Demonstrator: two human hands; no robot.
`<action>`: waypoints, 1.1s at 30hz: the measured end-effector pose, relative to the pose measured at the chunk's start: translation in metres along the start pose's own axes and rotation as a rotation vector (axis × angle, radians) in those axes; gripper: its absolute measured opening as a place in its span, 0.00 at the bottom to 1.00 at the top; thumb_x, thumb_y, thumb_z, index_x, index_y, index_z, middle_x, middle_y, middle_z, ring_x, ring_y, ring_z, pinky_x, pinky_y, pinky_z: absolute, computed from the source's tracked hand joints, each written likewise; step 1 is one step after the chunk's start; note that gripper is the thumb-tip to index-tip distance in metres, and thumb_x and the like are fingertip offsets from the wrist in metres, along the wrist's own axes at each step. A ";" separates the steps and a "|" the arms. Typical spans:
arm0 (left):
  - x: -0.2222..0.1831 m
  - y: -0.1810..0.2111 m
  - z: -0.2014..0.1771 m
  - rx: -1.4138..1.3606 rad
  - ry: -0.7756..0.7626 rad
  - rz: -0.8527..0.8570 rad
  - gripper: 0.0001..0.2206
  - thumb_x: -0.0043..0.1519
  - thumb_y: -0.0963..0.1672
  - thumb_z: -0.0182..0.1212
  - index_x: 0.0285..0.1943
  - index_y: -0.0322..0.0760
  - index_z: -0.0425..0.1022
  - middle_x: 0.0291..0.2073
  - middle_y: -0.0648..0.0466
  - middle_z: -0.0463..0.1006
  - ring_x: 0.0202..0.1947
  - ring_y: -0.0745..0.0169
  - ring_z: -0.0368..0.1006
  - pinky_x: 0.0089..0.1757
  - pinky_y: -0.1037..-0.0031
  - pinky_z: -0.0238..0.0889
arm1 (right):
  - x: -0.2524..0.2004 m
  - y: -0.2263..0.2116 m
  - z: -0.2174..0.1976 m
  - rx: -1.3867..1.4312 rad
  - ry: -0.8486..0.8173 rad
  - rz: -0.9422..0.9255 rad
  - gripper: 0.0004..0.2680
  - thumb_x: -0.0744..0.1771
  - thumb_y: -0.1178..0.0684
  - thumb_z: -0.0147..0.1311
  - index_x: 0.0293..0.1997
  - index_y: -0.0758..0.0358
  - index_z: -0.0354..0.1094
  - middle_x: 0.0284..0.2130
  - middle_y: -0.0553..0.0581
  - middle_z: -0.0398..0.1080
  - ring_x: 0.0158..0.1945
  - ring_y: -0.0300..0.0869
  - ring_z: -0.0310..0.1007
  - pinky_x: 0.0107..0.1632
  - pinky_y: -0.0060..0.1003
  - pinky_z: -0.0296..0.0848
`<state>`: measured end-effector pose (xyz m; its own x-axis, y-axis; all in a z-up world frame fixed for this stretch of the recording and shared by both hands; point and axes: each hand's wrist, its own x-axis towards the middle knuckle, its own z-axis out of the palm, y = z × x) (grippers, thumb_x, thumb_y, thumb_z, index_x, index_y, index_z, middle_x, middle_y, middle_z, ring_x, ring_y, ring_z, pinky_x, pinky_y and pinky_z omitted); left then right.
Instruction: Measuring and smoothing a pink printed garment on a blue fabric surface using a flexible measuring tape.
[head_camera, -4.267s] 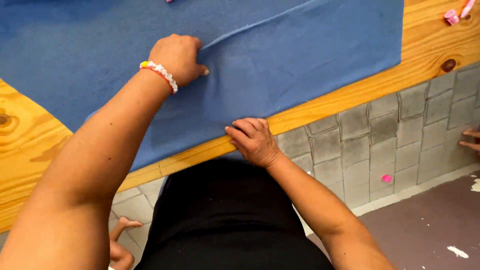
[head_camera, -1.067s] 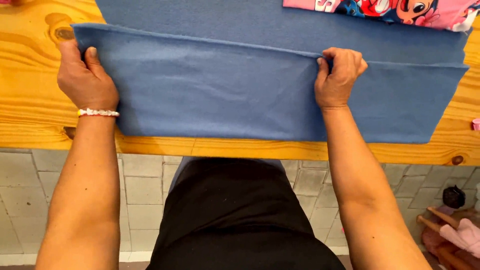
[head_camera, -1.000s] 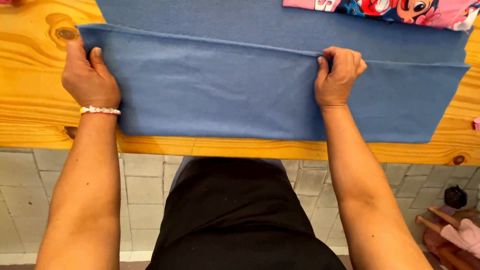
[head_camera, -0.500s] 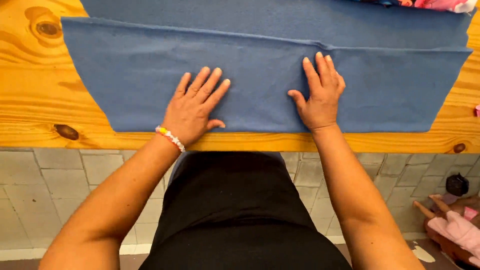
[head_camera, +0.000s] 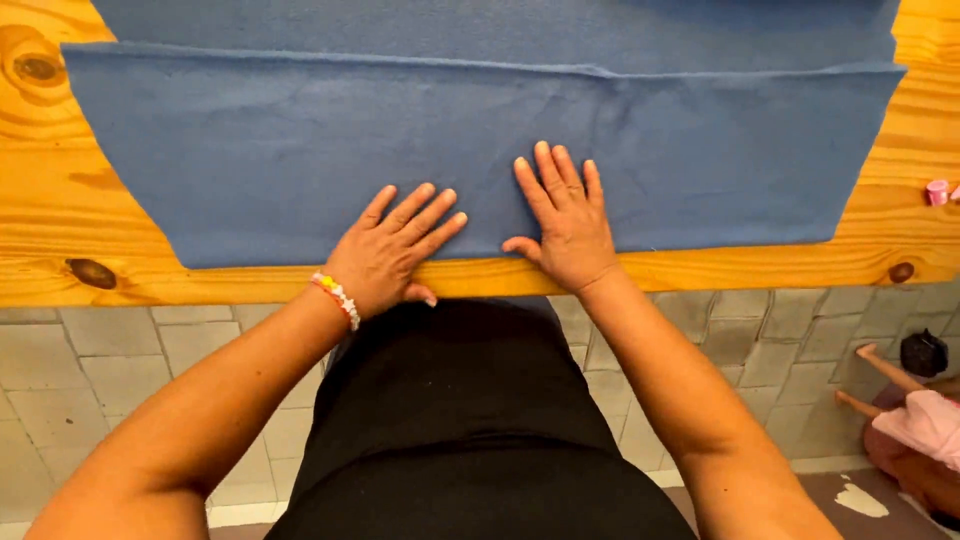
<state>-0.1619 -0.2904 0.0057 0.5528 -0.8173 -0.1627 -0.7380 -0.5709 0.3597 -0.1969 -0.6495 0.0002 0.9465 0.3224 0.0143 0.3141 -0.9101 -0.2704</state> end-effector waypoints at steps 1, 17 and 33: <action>-0.001 -0.001 -0.003 0.000 -0.009 -0.003 0.63 0.53 0.74 0.51 1.01 0.60 0.43 0.99 0.56 0.42 0.97 0.51 0.34 0.86 0.43 0.20 | 0.000 0.000 -0.003 0.011 -0.047 -0.002 0.44 0.70 0.10 0.43 0.97 0.47 0.51 0.93 0.61 0.48 0.95 0.55 0.41 0.91 0.63 0.33; 0.087 0.029 0.012 0.059 0.335 0.003 0.42 0.75 0.63 0.55 0.98 0.48 0.62 0.92 0.44 0.64 0.90 0.40 0.59 0.82 0.47 0.49 | -0.027 0.067 -0.025 -0.011 0.206 -0.072 0.22 0.78 0.30 0.55 0.80 0.48 0.77 0.77 0.57 0.76 0.80 0.52 0.74 0.73 0.53 0.70; 0.372 0.030 -0.025 0.218 0.080 -0.249 0.21 0.63 0.60 0.82 0.53 0.52 0.85 0.44 0.55 0.89 0.50 0.44 0.80 0.50 0.51 0.64 | 0.030 0.096 -0.031 0.099 0.441 -0.062 0.06 0.78 0.50 0.60 0.50 0.60 0.77 0.49 0.57 0.75 0.50 0.59 0.74 0.51 0.56 0.70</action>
<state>0.0319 -0.6097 -0.0212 0.7488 -0.6465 -0.1458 -0.6368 -0.7628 0.1120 -0.1363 -0.7350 0.0042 0.8742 0.2142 0.4358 0.3825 -0.8566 -0.3463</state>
